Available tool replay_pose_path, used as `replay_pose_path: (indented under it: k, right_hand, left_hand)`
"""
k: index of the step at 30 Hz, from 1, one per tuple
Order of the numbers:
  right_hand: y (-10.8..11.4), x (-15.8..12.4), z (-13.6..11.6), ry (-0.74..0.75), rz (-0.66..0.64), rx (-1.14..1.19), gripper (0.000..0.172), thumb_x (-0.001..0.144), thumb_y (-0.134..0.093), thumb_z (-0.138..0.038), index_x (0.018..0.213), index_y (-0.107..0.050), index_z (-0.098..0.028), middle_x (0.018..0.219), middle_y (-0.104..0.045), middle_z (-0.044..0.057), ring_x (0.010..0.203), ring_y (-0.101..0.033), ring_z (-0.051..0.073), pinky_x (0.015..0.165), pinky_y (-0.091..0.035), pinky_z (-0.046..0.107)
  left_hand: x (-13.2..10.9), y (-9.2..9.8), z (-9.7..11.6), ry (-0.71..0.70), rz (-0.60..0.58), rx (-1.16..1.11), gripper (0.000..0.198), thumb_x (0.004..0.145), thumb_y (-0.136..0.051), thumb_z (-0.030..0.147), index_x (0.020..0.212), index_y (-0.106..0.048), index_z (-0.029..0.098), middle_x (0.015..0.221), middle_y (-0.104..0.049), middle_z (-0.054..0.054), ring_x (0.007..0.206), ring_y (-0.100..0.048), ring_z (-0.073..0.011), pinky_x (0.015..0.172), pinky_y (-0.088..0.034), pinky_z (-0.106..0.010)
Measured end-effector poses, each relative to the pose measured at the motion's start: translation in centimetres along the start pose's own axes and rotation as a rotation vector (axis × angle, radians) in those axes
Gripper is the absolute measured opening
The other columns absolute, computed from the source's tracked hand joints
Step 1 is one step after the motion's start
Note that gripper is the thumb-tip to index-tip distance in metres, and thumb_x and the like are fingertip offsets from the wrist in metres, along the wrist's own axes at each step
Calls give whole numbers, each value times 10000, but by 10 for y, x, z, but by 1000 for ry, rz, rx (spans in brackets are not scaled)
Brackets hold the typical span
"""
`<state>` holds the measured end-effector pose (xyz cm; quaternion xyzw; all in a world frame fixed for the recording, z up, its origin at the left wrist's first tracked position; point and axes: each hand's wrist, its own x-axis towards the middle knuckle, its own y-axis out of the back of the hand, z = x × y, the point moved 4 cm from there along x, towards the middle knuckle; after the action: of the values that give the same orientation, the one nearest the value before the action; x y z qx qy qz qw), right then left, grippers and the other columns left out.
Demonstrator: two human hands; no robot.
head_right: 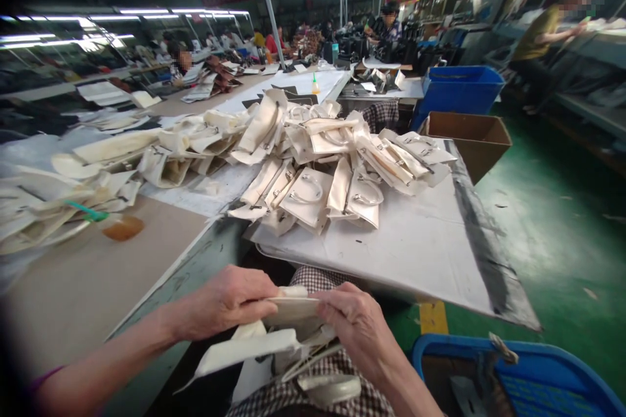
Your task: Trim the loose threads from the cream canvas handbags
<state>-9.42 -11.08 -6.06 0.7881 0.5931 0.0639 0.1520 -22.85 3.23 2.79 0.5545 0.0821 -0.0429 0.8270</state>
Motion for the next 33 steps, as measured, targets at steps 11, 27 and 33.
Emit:
replay_pose_path:
  k: [11,27,33]
  right_hand:
    - [27,28,-8,275,60,-135,285,942,-500,-389,979,-743,-244,828,-667,35,863,-581,195,824,-434,333]
    - [15,47,-64,279,-234,-9,223,858,-593,-329,807,-759,-190,709,-688,-18,690,-603,119,633,-423,219]
    - [10,26,-96,357,-146,-252,227,905,-561,-337,829,-757,-251,725,-709,-44,659,-612,93,617,-403,227]
  left_hand:
    - [-8,0,39,-124,390,387,377,976,-402,185,640,-568,149,619,-537,-6,588,-466,-107,551,-297,-267]
    - [-41,2,43,428,374,-61,318,921,-455,304,688,-612,153,726,-602,-17,659,-538,-123,574,-329,-221]
    - [-23,22,56,343,384,251,208,847,-529,190,683,-656,168,668,-607,7,610,-551,-109,552,-291,-235]
